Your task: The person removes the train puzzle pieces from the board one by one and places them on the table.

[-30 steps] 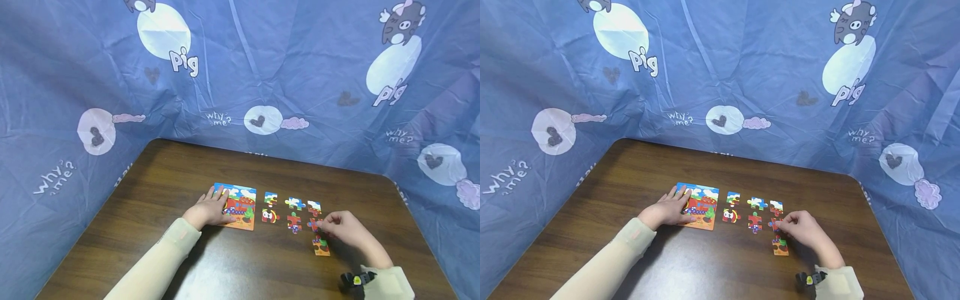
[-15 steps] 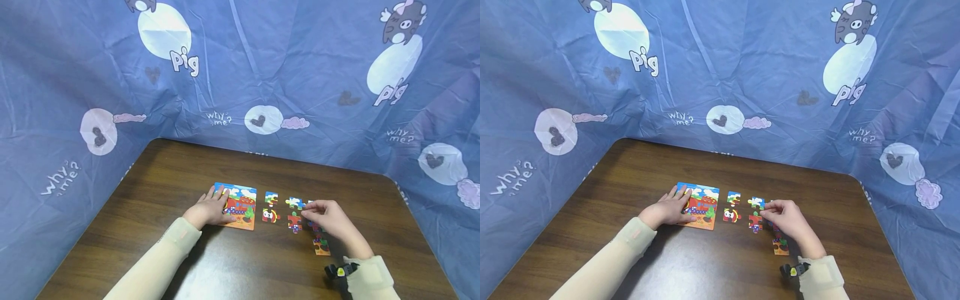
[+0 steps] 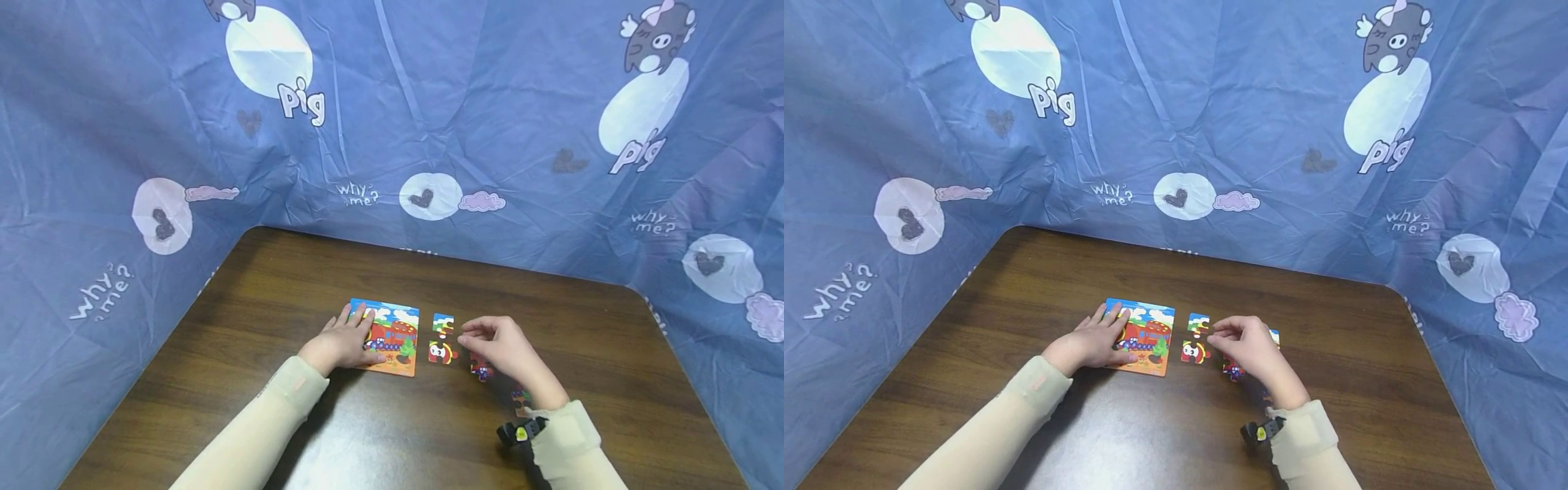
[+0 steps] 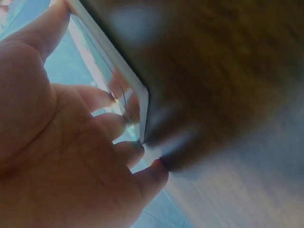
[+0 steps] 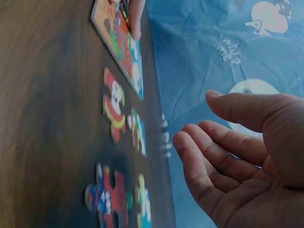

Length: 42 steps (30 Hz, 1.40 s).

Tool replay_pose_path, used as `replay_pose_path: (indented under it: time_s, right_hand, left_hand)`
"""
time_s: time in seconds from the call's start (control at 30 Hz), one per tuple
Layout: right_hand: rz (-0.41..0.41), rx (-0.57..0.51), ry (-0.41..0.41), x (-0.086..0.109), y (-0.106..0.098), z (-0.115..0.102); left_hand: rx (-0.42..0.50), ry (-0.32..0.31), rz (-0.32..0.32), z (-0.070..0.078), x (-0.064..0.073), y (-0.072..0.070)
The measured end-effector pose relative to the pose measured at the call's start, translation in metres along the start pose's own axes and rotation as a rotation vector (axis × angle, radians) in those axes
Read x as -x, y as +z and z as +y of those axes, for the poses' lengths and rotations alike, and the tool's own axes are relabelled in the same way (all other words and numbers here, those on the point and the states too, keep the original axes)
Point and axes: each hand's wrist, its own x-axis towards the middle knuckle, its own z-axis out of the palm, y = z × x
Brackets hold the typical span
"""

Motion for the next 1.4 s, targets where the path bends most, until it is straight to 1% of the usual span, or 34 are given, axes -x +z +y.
replay_pose_path:
  time_s: [0.23,0.53,0.8,0.9,1.07,1.17,1.23,1.4]
  right_hand:
    - [-0.002,0.051,-0.057,-0.015,0.015,-0.012]
    - [-0.042,0.067,-0.118,-0.027,0.036,-0.030]
    - [-0.080,0.063,-0.097,-0.035,0.060,-0.036]
    - [-0.093,0.082,-0.103,-0.038,0.067,-0.036]
    - [-0.137,0.104,-0.111,-0.040,0.077,-0.035]
    - [-0.163,0.125,-0.110,-0.041,0.083,-0.035]
    - [-0.177,0.158,-0.115,-0.042,0.087,-0.036]
    - [-0.209,0.260,-0.130,-0.043,0.097,-0.040]
  left_hand:
    - [-0.016,0.004,0.009,-0.001,-0.001,0.001]
    - [-0.002,0.009,0.024,-0.002,-0.002,0.002]
    - [0.019,0.009,0.017,-0.003,-0.003,0.000]
    - [0.038,0.027,0.003,-0.004,-0.002,-0.001]
    - [0.110,0.101,0.024,-0.011,0.000,-0.003]
    - [0.134,0.128,0.045,-0.018,0.002,-0.004]
    - [0.140,0.129,0.050,-0.023,0.002,-0.005]
    - [0.134,0.095,0.045,-0.032,0.003,-0.005]
